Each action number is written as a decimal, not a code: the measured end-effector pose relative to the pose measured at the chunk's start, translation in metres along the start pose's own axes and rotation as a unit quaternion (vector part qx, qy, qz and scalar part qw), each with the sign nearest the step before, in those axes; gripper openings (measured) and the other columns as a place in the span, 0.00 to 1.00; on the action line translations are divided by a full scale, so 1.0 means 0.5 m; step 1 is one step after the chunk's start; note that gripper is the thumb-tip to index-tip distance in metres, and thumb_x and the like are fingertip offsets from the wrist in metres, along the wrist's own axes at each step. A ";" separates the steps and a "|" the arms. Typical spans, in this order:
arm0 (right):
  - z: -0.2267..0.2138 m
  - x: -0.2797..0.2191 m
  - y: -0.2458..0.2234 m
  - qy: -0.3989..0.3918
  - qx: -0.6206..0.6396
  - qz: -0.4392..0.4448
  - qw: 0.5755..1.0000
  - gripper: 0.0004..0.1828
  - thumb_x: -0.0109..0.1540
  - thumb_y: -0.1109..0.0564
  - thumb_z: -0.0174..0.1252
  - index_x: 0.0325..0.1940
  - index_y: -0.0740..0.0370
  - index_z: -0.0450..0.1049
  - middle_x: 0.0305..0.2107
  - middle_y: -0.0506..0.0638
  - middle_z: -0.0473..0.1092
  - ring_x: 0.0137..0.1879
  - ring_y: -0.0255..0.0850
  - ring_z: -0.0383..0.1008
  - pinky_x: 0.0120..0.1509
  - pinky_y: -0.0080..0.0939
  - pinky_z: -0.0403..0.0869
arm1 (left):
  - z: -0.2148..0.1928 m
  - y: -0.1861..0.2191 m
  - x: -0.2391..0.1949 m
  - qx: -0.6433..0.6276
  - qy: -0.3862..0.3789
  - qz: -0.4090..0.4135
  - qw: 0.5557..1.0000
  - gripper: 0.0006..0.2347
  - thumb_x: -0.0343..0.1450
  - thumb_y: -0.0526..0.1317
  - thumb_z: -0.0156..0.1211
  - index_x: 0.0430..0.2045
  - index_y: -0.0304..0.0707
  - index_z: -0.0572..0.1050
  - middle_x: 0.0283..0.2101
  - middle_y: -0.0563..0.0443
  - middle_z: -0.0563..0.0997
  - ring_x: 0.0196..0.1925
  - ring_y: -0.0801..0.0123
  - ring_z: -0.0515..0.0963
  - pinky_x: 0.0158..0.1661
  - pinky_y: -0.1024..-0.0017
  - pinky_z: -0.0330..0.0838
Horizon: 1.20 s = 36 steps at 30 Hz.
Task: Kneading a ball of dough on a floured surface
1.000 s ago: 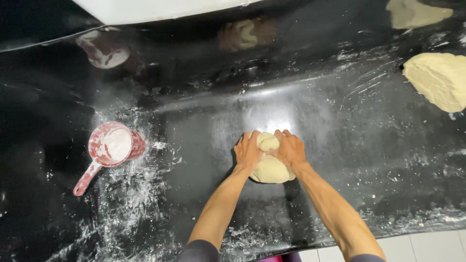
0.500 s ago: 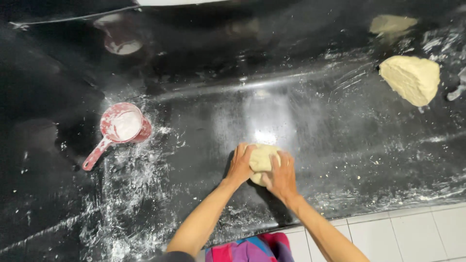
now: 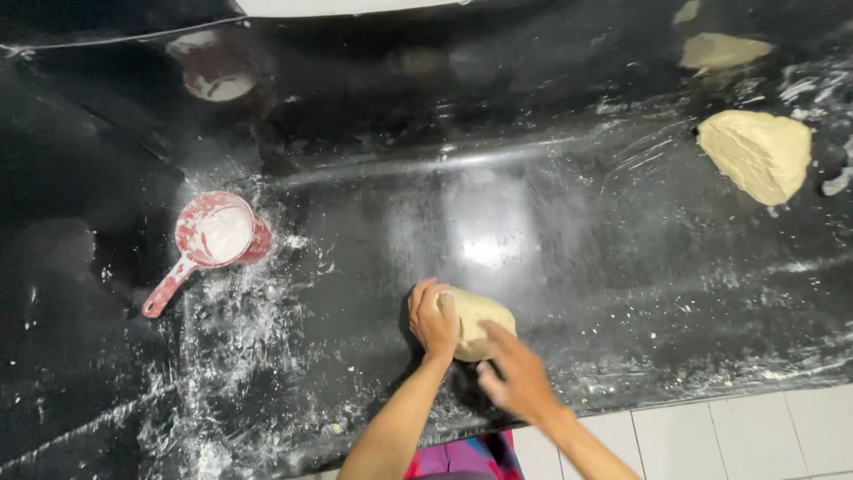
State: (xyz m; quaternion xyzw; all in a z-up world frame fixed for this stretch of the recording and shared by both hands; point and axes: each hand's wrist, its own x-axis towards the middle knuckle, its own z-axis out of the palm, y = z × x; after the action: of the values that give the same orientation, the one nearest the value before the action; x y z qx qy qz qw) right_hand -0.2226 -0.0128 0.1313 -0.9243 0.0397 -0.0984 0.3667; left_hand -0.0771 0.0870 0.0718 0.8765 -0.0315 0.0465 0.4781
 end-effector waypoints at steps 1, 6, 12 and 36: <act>-0.008 0.010 0.023 -0.004 0.003 0.002 1.000 0.23 0.57 0.58 0.57 0.57 0.49 0.74 0.65 0.58 0.67 0.69 0.56 0.70 0.67 0.55 0.70 | 0.003 0.002 0.002 0.004 -0.001 -0.004 1.000 0.10 0.65 0.40 0.51 0.28 0.46 0.83 0.48 0.54 0.82 0.52 0.55 0.79 0.50 0.56 0.71; 0.033 0.081 0.173 0.014 0.030 0.085 0.996 0.37 0.61 0.38 0.60 0.72 0.52 0.66 0.69 0.61 0.58 0.76 0.61 0.56 0.74 0.62 0.60 | 0.050 -0.029 0.044 0.037 -0.006 0.060 0.997 0.07 0.69 0.46 0.51 0.26 0.56 0.78 0.37 0.61 0.78 0.43 0.61 0.80 0.45 0.63 0.74; 0.113 0.158 0.160 0.110 0.065 0.139 0.982 0.35 0.59 0.41 0.62 0.67 0.57 0.70 0.60 0.59 0.69 0.67 0.58 0.70 0.67 0.58 0.69 | 0.095 -0.074 0.127 0.003 -0.054 0.045 0.998 0.09 0.71 0.45 0.48 0.26 0.55 0.77 0.31 0.57 0.77 0.36 0.56 0.80 0.39 0.61 0.75; 0.177 0.495 0.290 0.077 -0.074 0.177 0.978 0.15 0.63 0.40 0.50 0.43 0.41 0.79 0.33 0.48 0.79 0.42 0.51 0.81 0.48 0.51 0.76 | 0.182 -0.097 0.311 0.047 0.102 0.066 0.991 0.07 0.75 0.44 0.51 0.32 0.56 0.78 0.35 0.60 0.76 0.37 0.58 0.80 0.40 0.62 0.75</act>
State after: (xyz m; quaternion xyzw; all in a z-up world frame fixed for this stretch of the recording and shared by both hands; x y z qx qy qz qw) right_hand 0.0377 -0.0950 0.0068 -0.9168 0.2377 -0.1001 0.3050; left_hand 0.0871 0.0349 -0.0001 0.8847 -0.0380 0.1685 0.4330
